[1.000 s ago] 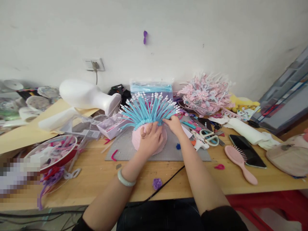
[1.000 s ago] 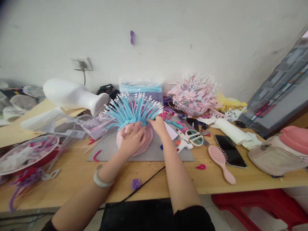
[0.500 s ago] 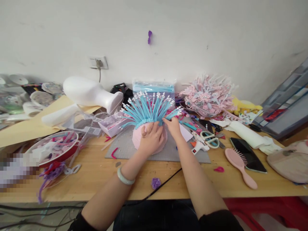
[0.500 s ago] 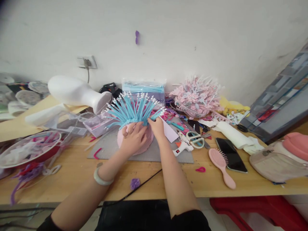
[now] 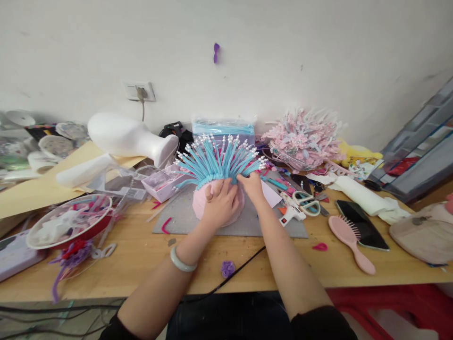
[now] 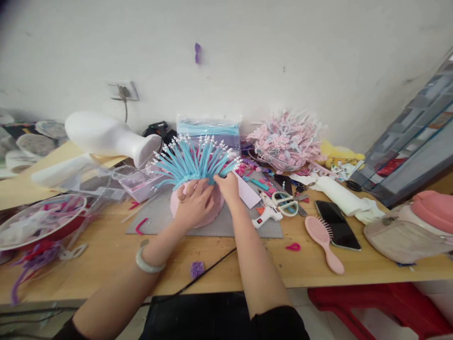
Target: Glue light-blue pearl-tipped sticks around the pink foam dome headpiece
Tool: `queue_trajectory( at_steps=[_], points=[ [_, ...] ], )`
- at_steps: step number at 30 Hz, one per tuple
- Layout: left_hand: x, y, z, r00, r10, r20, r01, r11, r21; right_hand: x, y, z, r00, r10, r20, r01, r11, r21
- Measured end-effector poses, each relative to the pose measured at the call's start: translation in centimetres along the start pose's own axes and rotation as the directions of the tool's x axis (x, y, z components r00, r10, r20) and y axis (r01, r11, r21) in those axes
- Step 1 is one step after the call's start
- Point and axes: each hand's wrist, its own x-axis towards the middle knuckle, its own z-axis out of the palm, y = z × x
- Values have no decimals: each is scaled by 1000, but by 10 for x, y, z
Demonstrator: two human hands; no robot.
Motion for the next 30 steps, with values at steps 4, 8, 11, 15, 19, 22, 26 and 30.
queue_trajectory(
  at_steps=[4, 8, 11, 15, 19, 22, 26, 30],
  points=[
    [0, 0, 0, 1000, -12, -5, 12, 1000, -17, 1, 1, 0, 999, -15, 33, 13, 999, 52],
    [1, 0, -1, 1000, -11, 13, 11, 1000, -15, 3, 3, 1, 999, -11, 34, 9, 999, 40],
    [0, 0, -1, 1000, -11, 1, 11, 1000, -13, 4, 5, 0, 1000, -18, 20, 18, 999, 31],
    [0, -1, 0, 1000, -18, 4, 18, 1000, -19, 6, 8, -1, 999, -35, 14, 35, 999, 30],
    [0, -1, 0, 1000, -15, 25, 16, 1000, -26, 5, 9, -1, 999, -39, 6, 39, 999, 23],
    [0, -1, 0, 1000, -18, 19, 18, 1000, -16, 5, 8, 0, 999, -36, 6, 36, 999, 36],
    [0, -1, 0, 1000, -12, 19, 13, 1000, -21, 5, 8, 2, 1000, -19, -10, 20, 999, 30],
    [1, -1, -2, 999, -9, 32, 10, 1000, -20, 5, 8, 4, 1000, 2, -31, -2, 1000, 8]
  ],
)
